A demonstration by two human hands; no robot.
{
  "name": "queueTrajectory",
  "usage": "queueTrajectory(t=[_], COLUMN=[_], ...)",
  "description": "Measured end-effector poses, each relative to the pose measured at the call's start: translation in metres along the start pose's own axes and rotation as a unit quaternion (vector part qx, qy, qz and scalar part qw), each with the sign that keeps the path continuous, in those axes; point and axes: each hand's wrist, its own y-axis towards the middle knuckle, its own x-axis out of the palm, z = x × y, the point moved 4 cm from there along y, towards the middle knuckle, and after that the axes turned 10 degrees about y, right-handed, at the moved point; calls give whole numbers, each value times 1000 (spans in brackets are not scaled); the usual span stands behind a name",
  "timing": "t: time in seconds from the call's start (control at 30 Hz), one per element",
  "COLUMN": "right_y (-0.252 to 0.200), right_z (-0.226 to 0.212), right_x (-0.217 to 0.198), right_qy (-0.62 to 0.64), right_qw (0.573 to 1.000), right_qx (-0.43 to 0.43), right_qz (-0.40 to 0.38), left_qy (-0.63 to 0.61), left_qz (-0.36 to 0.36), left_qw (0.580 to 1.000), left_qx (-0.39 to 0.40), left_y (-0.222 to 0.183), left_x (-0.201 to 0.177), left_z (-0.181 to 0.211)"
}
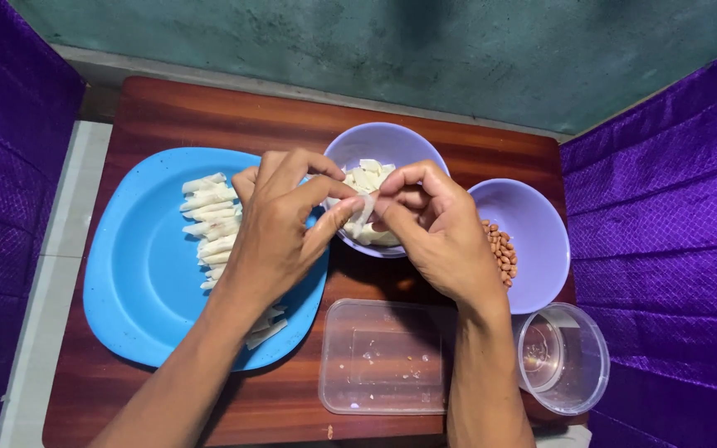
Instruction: Manually wrapping peanuts and coconut strips into small square wrappers to assemble snacks.
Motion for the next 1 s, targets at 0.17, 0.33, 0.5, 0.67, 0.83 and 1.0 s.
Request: queueTrajectory(t=[0.17,0.33,0.5,0.67,0.83,1.0], right_y=[3,4,14,26,31,34], right_z=[0,-15,-23,3,24,30], right_x=[2,-2,4,6,21,25], right_qy=[16,-210,-368,-454,-301,-291], right_qw=[999,969,928,891,953,955], right_qx=[1,-87,-56,1,28,-6], right_qz=[32,101,32,-31,-2,52], left_qy=[6,97,32,46,48,34], left_qz=[3,-45,-81,-62,-20,2], left_qw=[1000,985,988,993,997,998], left_qx=[-9,-133,-124,-85,-64,-50], left_y=[-1,-12,-13,-13,-13,-15], left_x=[2,19,22,18,17,19], left_z=[-3,-23,-21,-15,-9,-6])
